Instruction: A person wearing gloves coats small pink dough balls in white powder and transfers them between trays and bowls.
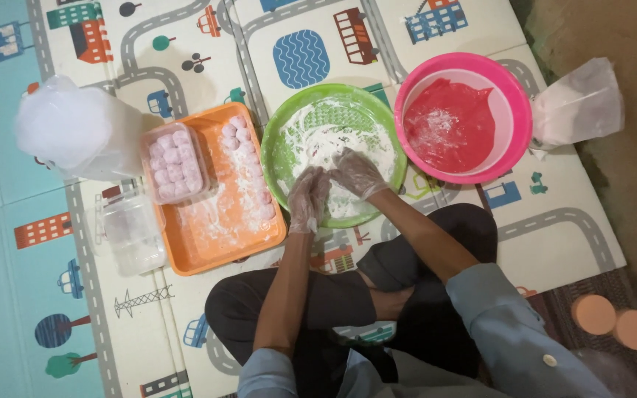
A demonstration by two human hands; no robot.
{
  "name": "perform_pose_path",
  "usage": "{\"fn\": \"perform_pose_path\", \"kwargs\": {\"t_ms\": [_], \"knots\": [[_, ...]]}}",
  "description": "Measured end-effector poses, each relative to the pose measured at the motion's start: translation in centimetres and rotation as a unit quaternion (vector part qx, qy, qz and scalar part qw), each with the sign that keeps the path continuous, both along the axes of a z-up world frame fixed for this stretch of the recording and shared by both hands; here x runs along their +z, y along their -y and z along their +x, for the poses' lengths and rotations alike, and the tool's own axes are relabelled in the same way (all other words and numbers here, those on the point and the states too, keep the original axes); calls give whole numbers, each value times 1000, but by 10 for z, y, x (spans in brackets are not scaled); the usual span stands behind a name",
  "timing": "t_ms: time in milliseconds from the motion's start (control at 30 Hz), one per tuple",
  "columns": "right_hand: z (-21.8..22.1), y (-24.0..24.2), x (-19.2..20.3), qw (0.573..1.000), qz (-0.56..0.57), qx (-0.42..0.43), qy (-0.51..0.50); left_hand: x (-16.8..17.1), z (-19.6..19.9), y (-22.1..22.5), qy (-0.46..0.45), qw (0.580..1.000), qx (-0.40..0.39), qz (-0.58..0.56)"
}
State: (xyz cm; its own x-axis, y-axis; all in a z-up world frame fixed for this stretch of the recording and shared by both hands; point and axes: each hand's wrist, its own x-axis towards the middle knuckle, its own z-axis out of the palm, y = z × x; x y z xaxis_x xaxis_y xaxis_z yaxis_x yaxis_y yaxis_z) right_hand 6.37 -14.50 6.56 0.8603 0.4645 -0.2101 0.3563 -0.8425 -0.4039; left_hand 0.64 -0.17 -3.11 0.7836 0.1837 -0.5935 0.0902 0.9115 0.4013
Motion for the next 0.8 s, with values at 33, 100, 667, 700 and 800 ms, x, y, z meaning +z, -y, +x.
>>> {"fn": "perform_pose_path", "kwargs": {"t_ms": [33, 100, 667, 700, 800], "knots": [[5, -2, -12, 1000, 0, 0, 1, 9, 0, -1, 1, 1000, 0, 0], [14, -4, -38, 998, 11, 68, -14, 26, -3, -2, 6, 1000, 4, -16], [2, -7, -30, 997, 42, 16, -64, 10, -7, -2, 17, 1000, -3, 19], [1, -6, -36, 998, 34, -3, -59, 11, -8, -3, 19, 1000, -3, 20], [-1, -6, -22, 999, 21, 19, -41, 16, -11, -2, 22, 1000, 5, 8]]}}
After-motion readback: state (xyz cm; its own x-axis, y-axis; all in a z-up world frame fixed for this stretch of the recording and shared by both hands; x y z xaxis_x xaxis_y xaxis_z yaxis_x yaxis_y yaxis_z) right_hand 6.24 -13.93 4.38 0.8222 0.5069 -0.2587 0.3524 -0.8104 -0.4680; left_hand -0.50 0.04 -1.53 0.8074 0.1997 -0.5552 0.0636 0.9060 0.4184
